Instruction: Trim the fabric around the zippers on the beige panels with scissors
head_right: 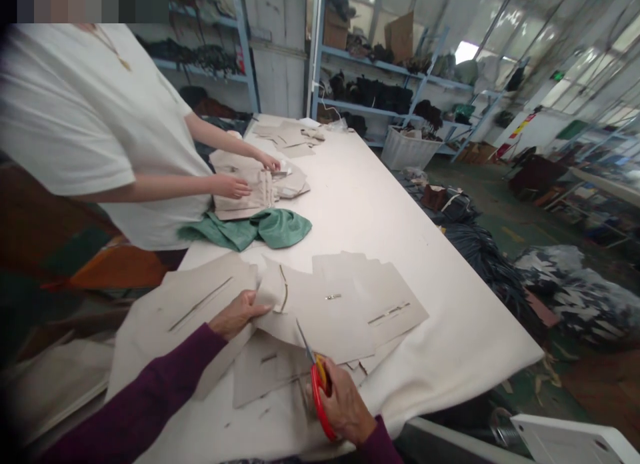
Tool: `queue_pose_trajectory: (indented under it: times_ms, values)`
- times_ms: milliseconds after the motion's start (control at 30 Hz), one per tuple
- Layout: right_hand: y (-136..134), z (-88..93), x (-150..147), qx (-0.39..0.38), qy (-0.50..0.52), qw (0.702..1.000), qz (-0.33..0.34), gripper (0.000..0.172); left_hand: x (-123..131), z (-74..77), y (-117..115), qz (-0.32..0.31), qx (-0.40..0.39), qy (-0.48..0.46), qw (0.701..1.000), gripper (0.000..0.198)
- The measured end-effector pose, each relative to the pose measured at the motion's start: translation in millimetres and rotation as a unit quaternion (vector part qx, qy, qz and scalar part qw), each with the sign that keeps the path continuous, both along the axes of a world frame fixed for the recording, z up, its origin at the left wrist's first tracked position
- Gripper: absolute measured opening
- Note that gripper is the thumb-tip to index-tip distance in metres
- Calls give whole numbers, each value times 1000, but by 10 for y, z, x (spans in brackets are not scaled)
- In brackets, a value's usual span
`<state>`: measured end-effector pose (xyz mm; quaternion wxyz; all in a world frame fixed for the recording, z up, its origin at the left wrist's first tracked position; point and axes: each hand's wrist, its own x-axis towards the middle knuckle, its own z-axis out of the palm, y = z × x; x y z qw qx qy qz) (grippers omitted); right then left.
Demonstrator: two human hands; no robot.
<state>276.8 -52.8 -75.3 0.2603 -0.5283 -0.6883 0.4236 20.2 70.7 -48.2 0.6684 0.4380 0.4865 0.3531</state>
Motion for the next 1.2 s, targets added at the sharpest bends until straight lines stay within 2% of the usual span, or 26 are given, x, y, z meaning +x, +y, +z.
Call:
queue_pose_trajectory:
  times_ms: [33, 100, 200, 300, 467, 533, 700, 767, 867, 967, 1200]
  values:
    - [-56, 97, -24, -53, 62, 996, 48, 17, -77, 74, -20, -19, -2, -2, 1000, 24]
    - [-127, 254, -82, -159, 183, 961, 133, 30, -199, 211, -65, -56, -7, -18, 998, 23]
    - [-186, 397, -190, -245, 303, 900, 196, 52, -317, 394, -134, -98, -14, -32, 995, 20]
    - [-240, 486, -302, -278, 353, 871, 200, 57, -386, 523, -190, -115, -19, -22, 993, 21]
    - [-307, 576, -440, -294, 358, 867, 184, 55, -443, 582, -251, -141, -2, -37, 989, 24]
    - [-315, 553, -484, -317, 357, 859, 183, 55, -454, 582, -266, -154, 6, -48, 987, 23]
    - [-323, 399, -588, -340, 441, 809, 188, 68, -461, 584, -282, -211, 8, -59, 976, 25]
    - [-325, 399, -609, -332, 442, 812, 186, 66, -448, 580, -284, -228, 10, -66, 971, 24]
    - [-314, 485, -610, -313, 407, 839, 178, 55, -417, 563, -291, -242, 11, -67, 968, 23]
    - [-300, 547, -611, -309, 391, 847, 184, 52, -392, 541, -302, -246, 13, -52, 968, 23]
    - [-387, 481, -664, -281, 341, 886, 138, 51, -385, 519, -329, -265, 10, -52, 963, 21]
